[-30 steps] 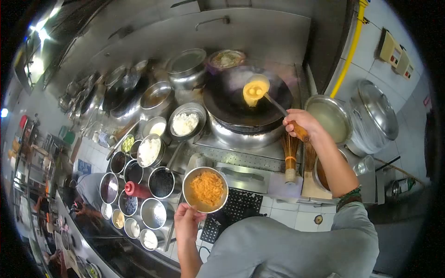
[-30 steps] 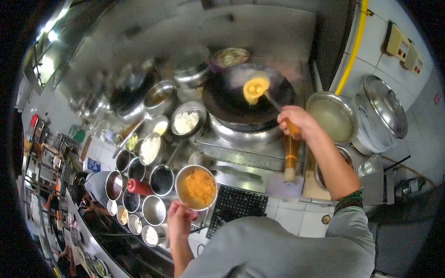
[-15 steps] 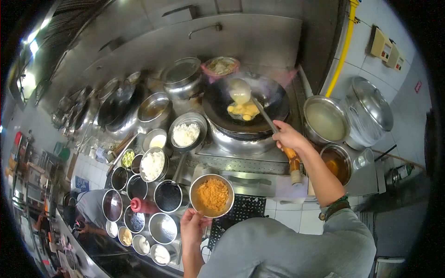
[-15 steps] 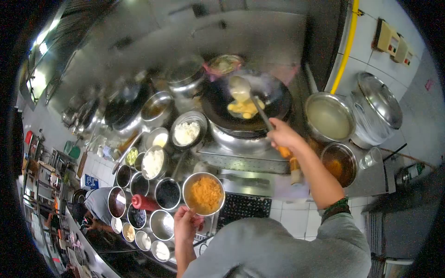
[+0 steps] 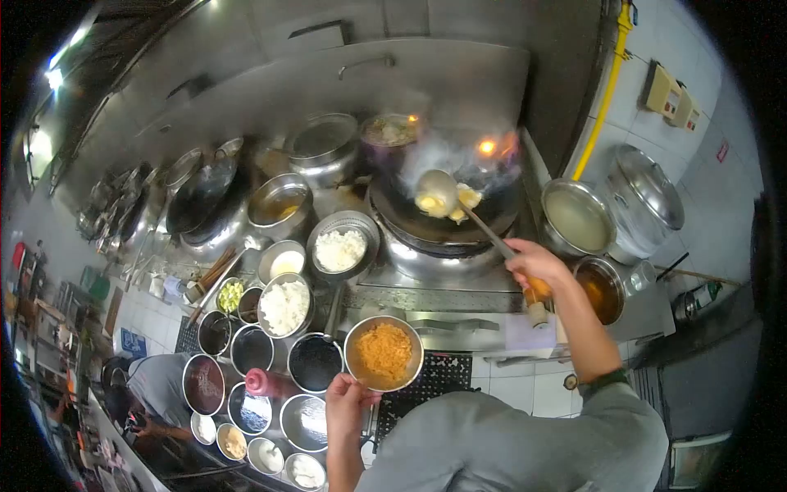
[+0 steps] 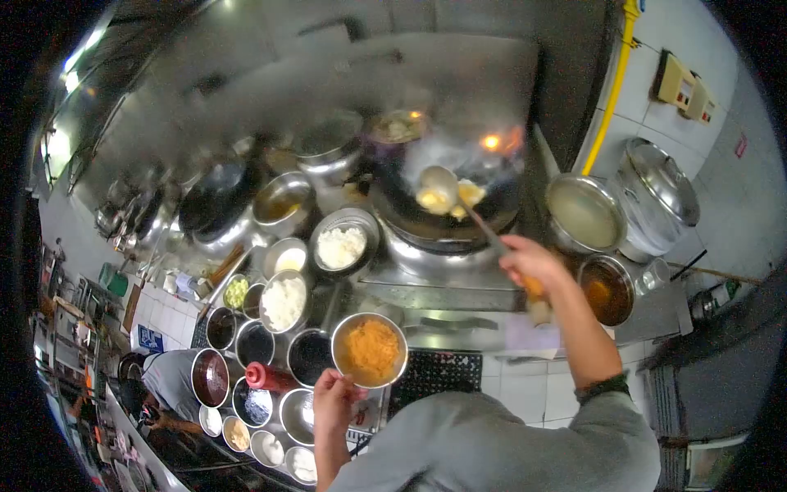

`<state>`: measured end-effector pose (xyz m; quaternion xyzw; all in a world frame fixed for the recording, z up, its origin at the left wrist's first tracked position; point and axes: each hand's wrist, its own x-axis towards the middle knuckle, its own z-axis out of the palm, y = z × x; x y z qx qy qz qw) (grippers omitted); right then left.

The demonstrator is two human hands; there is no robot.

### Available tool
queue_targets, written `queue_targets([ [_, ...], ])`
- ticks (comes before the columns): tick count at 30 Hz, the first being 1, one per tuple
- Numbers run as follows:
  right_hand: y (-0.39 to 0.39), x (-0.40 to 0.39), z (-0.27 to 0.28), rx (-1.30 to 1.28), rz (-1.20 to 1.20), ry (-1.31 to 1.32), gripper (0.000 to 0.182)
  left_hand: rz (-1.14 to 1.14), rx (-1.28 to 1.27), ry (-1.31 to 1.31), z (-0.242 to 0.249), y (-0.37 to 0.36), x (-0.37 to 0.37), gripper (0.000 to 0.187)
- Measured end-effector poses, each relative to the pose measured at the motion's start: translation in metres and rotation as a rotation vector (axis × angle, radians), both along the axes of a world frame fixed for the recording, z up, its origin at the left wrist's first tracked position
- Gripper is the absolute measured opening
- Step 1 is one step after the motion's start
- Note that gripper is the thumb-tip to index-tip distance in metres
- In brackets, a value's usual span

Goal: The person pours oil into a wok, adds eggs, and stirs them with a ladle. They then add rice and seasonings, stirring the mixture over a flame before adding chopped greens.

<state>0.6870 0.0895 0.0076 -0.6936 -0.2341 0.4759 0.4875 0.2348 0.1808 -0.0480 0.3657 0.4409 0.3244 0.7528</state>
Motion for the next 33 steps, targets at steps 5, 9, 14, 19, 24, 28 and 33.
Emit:
queue_targets([
  [5, 0.032, 0.001, -0.029, 0.062, -0.003, -0.182, 0.056, -0.039, -0.022, -0.056, -0.015, 0.013, -0.005, 0.009],
  [9, 0.010, -0.016, -0.008, 0.152, -0.058, 0.120, 0.055, -0.061, 0.072, 0.057, 0.002, 0.014, 0.001, 0.009],
  [14, -0.021, 0.023, -0.029, 0.096, -0.024, -0.139, 0.055, 0.095, 0.001, -0.014, -0.009, 0.010, 0.006, 0.008],
  [19, 0.007, 0.004, -0.019, 0.115, -0.046, 0.018, 0.059, 0.043, 0.052, 0.016, 0.004, 0.012, 0.034, 0.010],
  [24, -0.045, 0.015, -0.001, 0.076, -0.015, -0.039, 0.058, 0.071, 0.074, 0.014, 0.008, 0.013, 0.044, 0.010],
  [28, 0.007, 0.013, -0.031, 0.123, -0.065, -0.253, 0.065, 0.049, 0.054, 0.002, 0.002, 0.016, 0.053, 0.010],
  [33, -0.030, 0.010, -0.011, 0.094, -0.011, -0.007, 0.068, 0.059, 0.071, 0.019, 0.002, 0.020, 0.057, 0.010],
])
